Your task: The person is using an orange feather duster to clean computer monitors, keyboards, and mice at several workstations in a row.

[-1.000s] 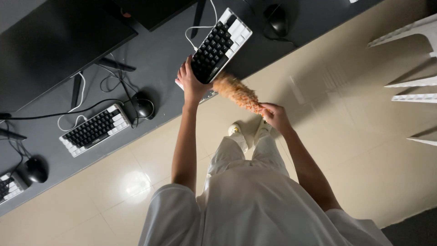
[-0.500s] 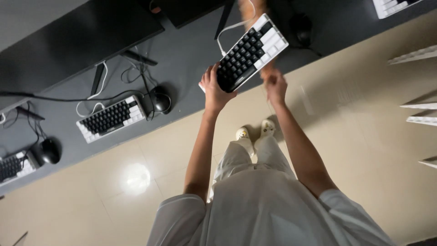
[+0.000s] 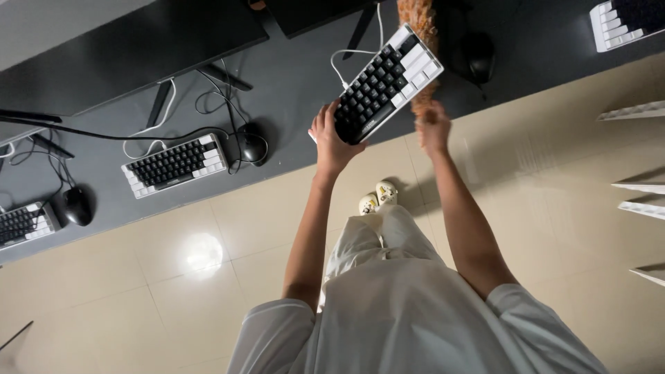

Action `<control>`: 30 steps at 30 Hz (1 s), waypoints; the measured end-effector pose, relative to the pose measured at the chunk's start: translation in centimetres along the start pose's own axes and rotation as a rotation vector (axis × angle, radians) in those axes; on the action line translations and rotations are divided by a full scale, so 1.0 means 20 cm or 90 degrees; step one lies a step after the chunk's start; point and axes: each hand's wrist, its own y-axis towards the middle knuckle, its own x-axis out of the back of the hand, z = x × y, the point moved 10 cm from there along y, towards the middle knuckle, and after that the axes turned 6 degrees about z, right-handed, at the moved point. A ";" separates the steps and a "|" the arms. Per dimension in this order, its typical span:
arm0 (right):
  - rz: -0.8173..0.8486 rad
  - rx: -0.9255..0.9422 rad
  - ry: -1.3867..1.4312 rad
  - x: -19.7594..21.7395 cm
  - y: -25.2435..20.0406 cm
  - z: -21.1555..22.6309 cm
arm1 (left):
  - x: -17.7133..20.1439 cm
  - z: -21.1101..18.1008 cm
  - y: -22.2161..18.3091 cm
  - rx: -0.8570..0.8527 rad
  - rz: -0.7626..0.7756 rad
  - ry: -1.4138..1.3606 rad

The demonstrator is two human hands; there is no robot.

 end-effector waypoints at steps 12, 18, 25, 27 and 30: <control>0.123 0.190 -0.040 -0.39 -0.11 0.25 | 0.01 -0.05 0.03 0.023 -0.033 0.019; 0.447 0.251 -0.230 -0.60 -0.32 0.33 | 0.03 0.03 0.02 0.037 -0.048 0.030; 0.185 0.060 -0.068 -0.02 -0.28 0.00 | 0.04 0.12 -0.01 0.091 -0.001 0.064; 0.286 0.025 0.057 0.13 -0.22 -0.09 | -0.01 0.16 0.00 0.095 0.014 0.080; 0.182 0.249 -0.227 0.36 -0.28 0.26 | -0.05 0.17 -0.01 0.100 0.040 0.113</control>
